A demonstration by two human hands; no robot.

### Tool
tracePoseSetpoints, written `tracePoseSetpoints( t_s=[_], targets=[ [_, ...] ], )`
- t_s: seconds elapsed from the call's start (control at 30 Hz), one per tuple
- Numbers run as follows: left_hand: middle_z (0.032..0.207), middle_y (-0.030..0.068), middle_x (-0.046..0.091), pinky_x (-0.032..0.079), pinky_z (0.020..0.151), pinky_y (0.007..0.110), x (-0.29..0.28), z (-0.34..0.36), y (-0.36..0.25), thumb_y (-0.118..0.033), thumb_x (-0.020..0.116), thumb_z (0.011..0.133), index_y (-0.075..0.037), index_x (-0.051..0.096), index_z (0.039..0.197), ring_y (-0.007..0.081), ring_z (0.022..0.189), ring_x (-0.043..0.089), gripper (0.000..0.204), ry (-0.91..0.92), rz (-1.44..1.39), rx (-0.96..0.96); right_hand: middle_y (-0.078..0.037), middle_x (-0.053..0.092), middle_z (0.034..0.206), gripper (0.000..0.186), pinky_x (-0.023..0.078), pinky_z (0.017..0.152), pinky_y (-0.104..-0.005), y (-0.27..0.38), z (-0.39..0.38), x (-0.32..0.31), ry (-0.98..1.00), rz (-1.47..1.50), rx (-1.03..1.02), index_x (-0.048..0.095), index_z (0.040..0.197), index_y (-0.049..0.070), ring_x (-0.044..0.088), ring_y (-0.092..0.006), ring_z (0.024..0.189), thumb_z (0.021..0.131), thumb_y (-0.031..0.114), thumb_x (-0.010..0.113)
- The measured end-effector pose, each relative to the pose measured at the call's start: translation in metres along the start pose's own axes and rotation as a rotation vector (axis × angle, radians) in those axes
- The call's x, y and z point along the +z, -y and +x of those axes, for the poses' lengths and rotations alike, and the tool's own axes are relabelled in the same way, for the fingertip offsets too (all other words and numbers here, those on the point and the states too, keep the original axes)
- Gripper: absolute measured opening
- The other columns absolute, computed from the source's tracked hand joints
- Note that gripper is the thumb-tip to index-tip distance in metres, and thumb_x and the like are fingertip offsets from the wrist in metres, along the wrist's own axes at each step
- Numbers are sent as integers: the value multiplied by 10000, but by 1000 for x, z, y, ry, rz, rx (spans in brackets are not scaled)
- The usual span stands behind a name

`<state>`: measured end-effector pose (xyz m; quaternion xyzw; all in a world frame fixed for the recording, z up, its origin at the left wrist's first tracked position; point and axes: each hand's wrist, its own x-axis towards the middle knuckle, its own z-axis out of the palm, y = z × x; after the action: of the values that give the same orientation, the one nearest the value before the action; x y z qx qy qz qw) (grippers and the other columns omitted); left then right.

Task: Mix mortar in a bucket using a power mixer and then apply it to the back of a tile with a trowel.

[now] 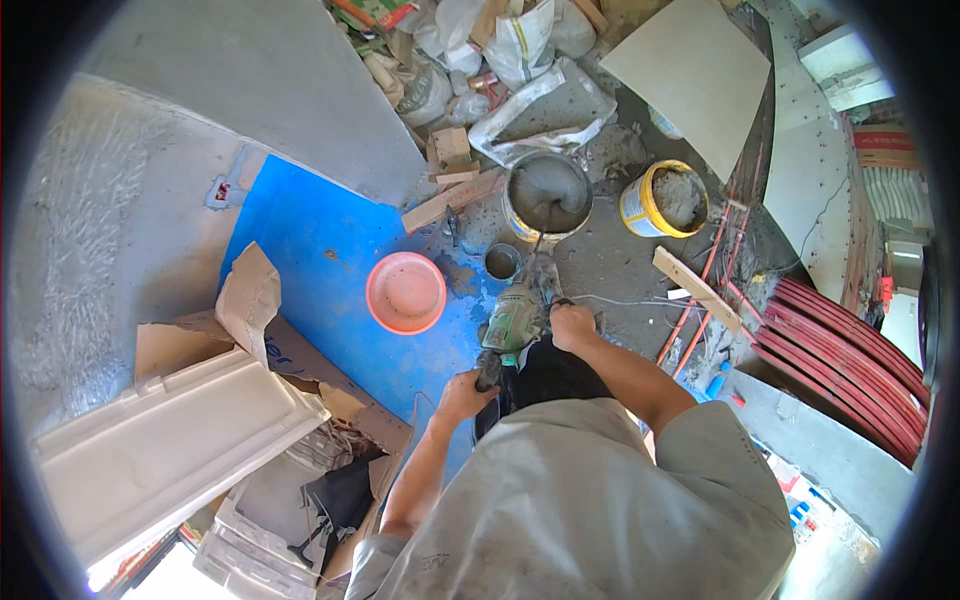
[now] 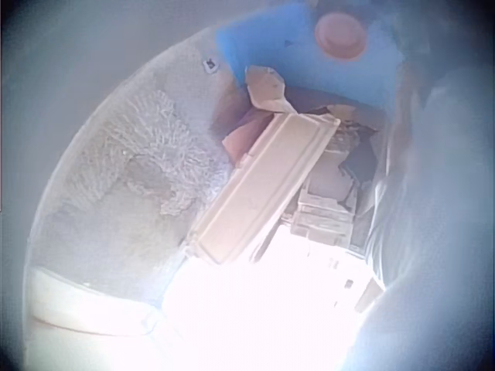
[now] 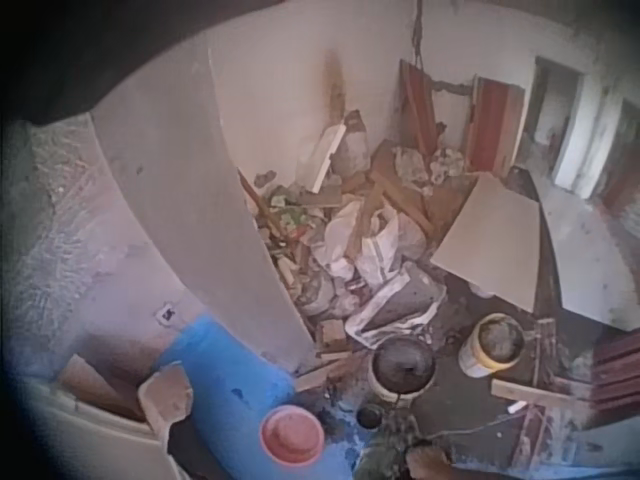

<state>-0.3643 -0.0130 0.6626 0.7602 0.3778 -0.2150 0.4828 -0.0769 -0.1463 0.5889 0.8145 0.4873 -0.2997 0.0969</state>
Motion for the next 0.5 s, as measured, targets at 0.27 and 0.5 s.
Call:
tracePoseSetpoints(
  t_s=[0.27,0.5],
  targets=[
    [893,242,746,571,758,533,-36,-67,-176,-432,834,868,-40,748,1003,457,858,725,424,-270,17,267,-219,785,1027,340,607,882,-509,-70,-75,-110,-33,18,-68,791,1002,39,761,-407,993,764,282,777],
    [859,203,743,563,724,543,-42,-2,-375,-445,821,883,-56,703,942,436,810,726,410,-312,215,386,-242,774,1009,445,599,887,-537,-205,-47,-145,-147,272,-87,770,1029,36,751,-429,989,763,389,822]
  ],
)
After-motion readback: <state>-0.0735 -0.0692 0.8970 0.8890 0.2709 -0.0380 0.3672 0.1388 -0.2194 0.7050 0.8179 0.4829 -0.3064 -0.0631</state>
